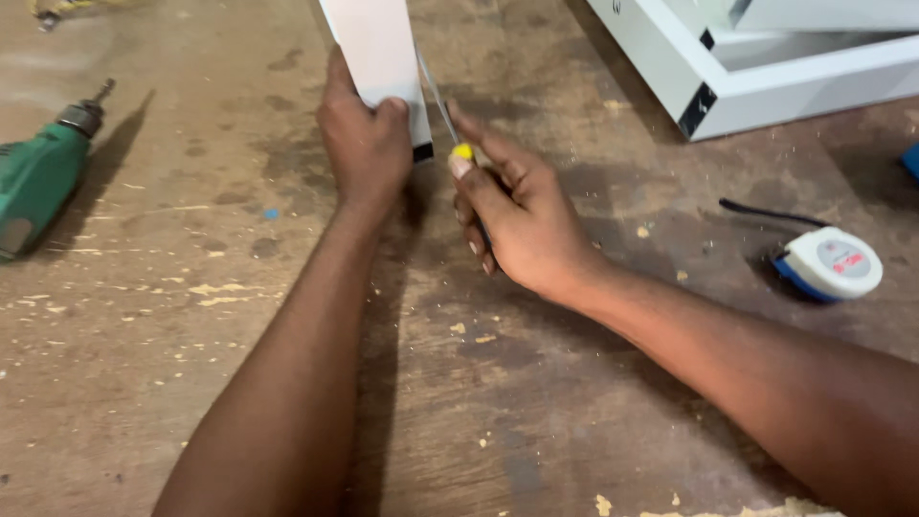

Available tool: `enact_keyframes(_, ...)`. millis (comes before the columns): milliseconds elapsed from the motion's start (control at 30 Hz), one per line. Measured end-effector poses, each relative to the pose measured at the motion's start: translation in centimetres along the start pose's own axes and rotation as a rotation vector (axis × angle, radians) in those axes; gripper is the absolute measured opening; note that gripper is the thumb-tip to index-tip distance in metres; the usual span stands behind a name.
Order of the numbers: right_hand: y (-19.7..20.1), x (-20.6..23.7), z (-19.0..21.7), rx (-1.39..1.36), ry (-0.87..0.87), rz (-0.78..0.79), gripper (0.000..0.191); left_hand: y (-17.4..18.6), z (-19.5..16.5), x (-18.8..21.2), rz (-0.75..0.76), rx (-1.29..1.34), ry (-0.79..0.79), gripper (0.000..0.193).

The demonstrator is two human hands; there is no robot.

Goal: The person measures the dimensions of a white rectangular frame using a tape measure and marks the corners with a pen. They then use a utility knife to carefully cut and trim the black corner caps on the frame pieces.

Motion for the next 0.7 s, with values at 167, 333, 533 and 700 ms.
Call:
enact_keyframes(167,0.4,-0.1,-1.3,0.001,-0.082,-0.008,0.054,-0.2,0.0,0.6,0.036,-0.007,-0.120,0.056)
enact_keyframes(333,0.5,0.1,0.7,0.035,0.170,0.008,0.052,-0.2,-0.5,0.9,0.074,0.018,-0.198,0.047)
enact_keyframes(533,0.9,0.1,0.5,0.020,0.142,-0.020,0.049,-0.3,-0.6,0.7,0.061,0.051,-0.131,0.052)
enact_keyframes(700,0.8,0.1,0.0,-0.008,0.063,0.012,0.049,0.0,-1.4,0.7,0.014,0.020,-0.161,0.045)
Point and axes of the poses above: each hand's wrist, its own x-axis away from the middle knuckle, its own y-axis out of the back of the hand, z = x × y, the point moved 10 cm from there along -x, towards the middle knuckle, and after that the axes turned 1 degree about z, right-handed, at the moved point
